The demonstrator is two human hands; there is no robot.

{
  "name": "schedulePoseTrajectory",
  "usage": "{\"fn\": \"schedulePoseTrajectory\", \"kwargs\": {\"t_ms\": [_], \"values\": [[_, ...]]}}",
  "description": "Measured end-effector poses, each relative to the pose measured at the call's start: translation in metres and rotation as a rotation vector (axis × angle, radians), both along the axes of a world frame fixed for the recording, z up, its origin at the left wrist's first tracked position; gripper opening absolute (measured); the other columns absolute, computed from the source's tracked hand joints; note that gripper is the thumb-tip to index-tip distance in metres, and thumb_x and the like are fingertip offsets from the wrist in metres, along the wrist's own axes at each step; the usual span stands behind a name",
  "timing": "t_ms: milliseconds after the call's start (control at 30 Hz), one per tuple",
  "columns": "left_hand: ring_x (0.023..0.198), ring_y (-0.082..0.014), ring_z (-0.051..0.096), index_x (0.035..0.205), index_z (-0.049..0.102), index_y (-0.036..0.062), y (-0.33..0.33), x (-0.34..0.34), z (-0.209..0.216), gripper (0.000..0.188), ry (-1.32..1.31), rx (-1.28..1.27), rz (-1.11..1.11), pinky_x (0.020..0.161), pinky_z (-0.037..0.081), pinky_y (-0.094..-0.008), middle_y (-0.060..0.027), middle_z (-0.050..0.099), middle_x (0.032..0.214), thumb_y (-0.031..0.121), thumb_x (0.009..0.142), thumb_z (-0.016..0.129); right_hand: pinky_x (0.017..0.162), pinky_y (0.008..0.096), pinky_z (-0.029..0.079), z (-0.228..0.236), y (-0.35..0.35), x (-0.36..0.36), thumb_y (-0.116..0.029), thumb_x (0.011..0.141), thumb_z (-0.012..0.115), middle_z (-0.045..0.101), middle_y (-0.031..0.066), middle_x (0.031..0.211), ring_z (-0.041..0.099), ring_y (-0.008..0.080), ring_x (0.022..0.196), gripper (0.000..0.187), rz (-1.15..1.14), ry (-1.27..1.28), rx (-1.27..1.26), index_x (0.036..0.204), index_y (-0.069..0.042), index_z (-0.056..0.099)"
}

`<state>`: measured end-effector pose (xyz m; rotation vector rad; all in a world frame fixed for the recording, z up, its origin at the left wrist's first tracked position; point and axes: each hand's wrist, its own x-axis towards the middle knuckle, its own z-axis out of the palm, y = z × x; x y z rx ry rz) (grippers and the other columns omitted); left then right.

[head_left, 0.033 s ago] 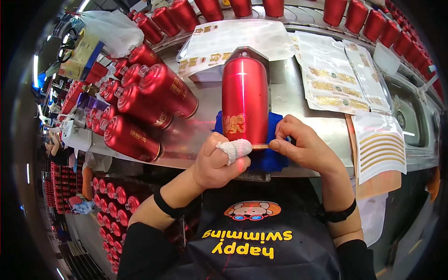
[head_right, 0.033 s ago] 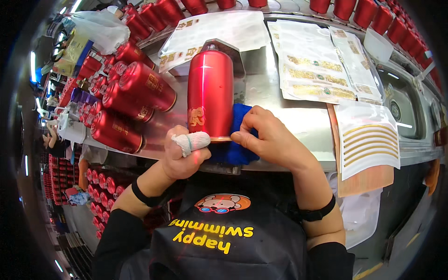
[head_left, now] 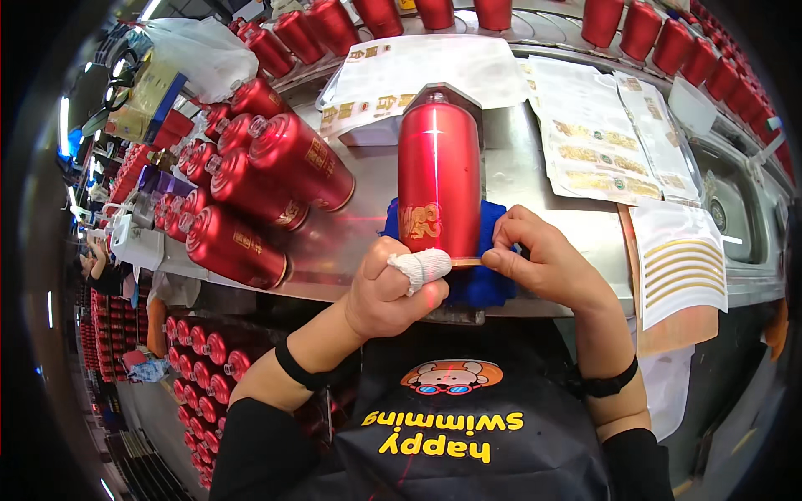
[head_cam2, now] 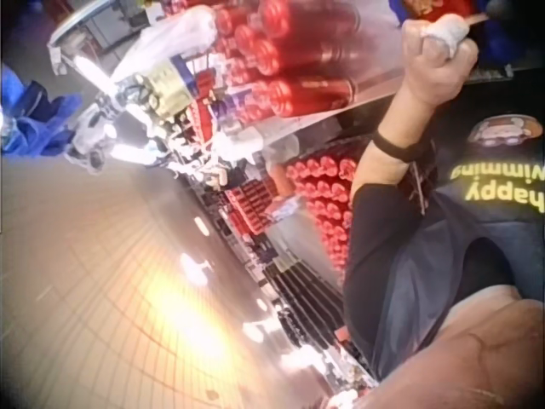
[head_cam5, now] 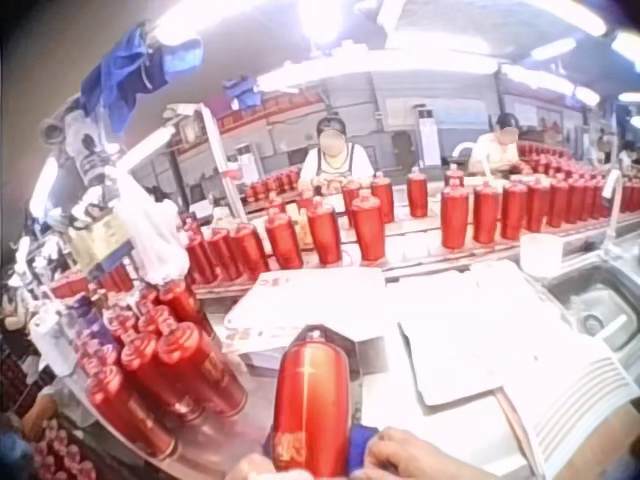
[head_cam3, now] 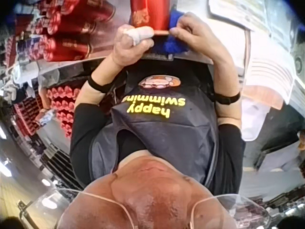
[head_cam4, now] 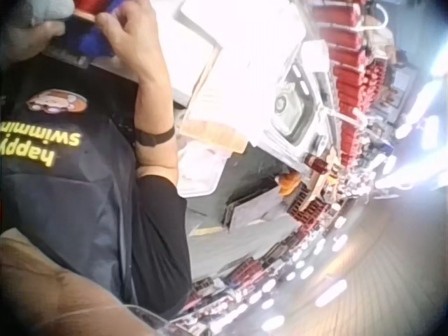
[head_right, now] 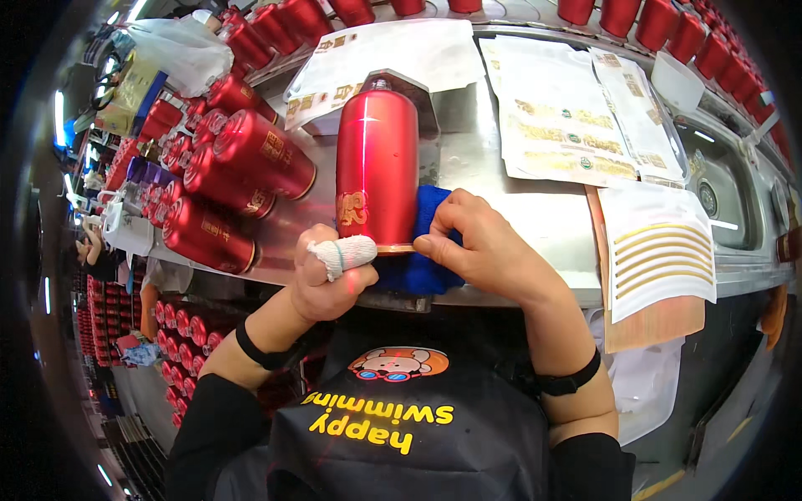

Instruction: Applying gold stickers and labels to red liquor bottles on a production line.

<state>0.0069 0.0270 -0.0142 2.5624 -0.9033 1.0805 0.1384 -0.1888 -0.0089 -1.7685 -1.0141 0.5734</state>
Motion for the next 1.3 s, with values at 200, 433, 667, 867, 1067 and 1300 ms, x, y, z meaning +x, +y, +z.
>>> {"fn": "schedulePoseTrajectory", "kwargs": {"t_ms": [200,433,667,867,1067,1300], "values": [[0.087,-0.0216,0.048,0.078,0.067,0.0174,-0.006,0.013,0.011,0.032,-0.014,0.099,-0.063,0.064,0.042,-0.0347,0.0027,0.056,0.103,0.01,0.047,0.072,0.079,0.0359,0.044,-0.006,-0.002,0.002,-0.026,0.088,0.068,0.053,0.0139,0.092,0.052,0.0295,0.088,0.027,0.008,0.037,0.007,0.081,-0.002,0.058],[0.084,-0.0221,0.047,0.074,0.066,0.0178,-0.004,0.012,0.001,0.027,-0.052,0.081,-0.054,0.062,0.042,-0.0337,0.0009,0.056,0.107,0.011,0.048,0.072,0.081,0.0341,0.043,-0.004,-0.005,0.003,-0.026,0.09,0.067,0.051,0.0111,0.093,0.05,0.0259,0.088,0.025,0.091,0.036,0.073,0.082,-0.004,0.058],[0.084,-0.0242,0.048,0.074,0.066,0.0167,-0.001,0.002,0.002,0.024,-0.005,0.039,-0.012,0.06,0.041,-0.0345,-0.001,0.055,0.105,0.014,0.05,0.07,0.082,0.0309,0.041,-0.002,-0.006,0.003,-0.021,0.087,0.071,0.051,0.0095,0.095,0.049,0.0224,0.091,0.023,0.086,0.113,0.115,0.081,-0.004,0.057],[0.085,-0.0256,0.048,0.075,0.066,0.0159,-0.004,0.009,0.007,0.025,-0.07,0.094,-0.059,0.061,0.041,-0.0361,-0.002,0.055,0.103,0.012,0.052,0.071,0.083,0.0307,0.042,-0.007,-0.007,0.004,-0.02,0.087,0.07,0.052,0.0092,0.096,0.05,0.0216,0.091,0.022,0.103,0.101,0.152,0.081,-0.003,0.058],[0.083,-0.0269,0.049,0.077,0.066,0.0151,0.0,0.007,0.005,0.024,-0.01,0.057,-0.041,0.062,0.041,-0.0374,-0.0034,0.055,0.1,0.01,0.054,0.073,0.083,0.0309,0.042,-0.004,-0.007,0.004,-0.02,0.087,0.07,0.052,0.0093,0.096,0.049,0.0217,0.091,0.022,0.084,0.109,0.143,0.082,-0.002,0.059],[0.082,-0.0274,0.049,0.077,0.066,0.0156,-0.001,0.004,0.004,0.022,-0.01,0.022,-0.005,0.062,0.041,-0.0377,-0.0045,0.056,0.1,0.009,0.056,0.071,0.083,0.0293,0.04,0.0,-0.011,0.002,-0.021,0.087,0.07,0.05,0.0074,0.098,0.048,0.0187,0.092,0.023,0.107,0.101,0.119,0.081,-0.003,0.058]]}}
